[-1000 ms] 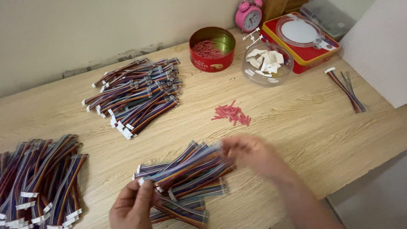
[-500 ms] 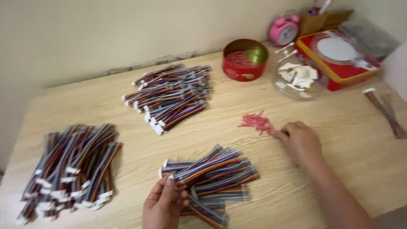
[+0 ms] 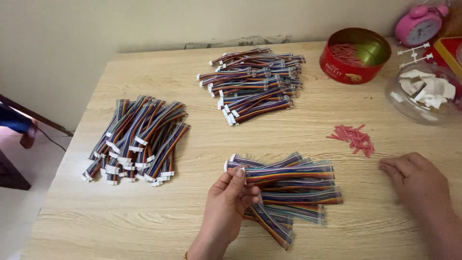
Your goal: Apply white adhesive labels to the center of multi-colored wire bundles.
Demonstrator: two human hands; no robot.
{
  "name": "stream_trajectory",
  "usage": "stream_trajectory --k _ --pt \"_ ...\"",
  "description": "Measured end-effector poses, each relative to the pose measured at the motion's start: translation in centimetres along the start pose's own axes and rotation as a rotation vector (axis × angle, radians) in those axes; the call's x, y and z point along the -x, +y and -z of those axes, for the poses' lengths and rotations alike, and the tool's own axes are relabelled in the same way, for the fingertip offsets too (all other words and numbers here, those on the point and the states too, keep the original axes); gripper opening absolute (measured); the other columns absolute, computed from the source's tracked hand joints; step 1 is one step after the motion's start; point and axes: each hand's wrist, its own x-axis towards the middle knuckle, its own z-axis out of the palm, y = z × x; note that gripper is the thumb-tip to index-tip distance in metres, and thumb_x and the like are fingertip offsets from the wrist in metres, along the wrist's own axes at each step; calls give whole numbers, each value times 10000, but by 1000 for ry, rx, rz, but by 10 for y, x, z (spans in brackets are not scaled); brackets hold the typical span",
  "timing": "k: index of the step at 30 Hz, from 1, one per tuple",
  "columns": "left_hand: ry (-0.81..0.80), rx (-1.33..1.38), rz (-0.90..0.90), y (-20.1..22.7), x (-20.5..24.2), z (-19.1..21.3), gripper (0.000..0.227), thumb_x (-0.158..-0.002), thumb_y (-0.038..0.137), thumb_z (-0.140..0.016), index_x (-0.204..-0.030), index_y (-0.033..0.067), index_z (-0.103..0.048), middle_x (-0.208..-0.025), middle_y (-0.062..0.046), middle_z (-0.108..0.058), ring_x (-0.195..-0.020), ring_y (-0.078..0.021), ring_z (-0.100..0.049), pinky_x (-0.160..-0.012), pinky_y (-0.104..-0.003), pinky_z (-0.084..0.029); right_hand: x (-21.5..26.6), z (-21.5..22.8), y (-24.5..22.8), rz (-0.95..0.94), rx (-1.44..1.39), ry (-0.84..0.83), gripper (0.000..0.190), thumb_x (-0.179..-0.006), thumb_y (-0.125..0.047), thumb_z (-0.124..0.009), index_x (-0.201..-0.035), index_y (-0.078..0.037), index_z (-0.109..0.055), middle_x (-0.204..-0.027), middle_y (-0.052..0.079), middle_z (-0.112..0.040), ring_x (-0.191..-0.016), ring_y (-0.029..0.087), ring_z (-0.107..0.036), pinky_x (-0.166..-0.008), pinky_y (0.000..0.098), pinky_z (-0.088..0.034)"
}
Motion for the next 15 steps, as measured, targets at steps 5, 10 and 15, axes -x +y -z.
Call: stream_trajectory --k 5,10,15 --pt "0 0 8 1 0 -3 189 -991 215 -620 -1040 35 -650 -839 -94 -699 -715 -176 -677 -648 -324 -597 -3 2 -4 33 151 43 228 -962 -335 -693 -1041 -131 -758 -1025 44 -702 -999 237 -691 -867 353 -561" --pt "-6 14 6 3 2 -5 197 -987 218 -615 -1053 38 -660 -849 -86 -699 -722 -170 -681 -650 -320 -594 -9 -1 4 -96 -69 95 250 -1090 -243 -624 -1080 -7 -705 -931 151 -676 -882 305 -692 -794 417 -552" --pt "7 54 -15 -14 -4 -3 188 -969 199 -681 -1064 39 -654 -840 -72 -672 -727 -193 -691 -630 -326 -582 -5 -128 94 -127 -704 137 363 -1177 -234 -520 -934 35 -546 -713 146 -509 -616 220 -518 -580 347 -426"
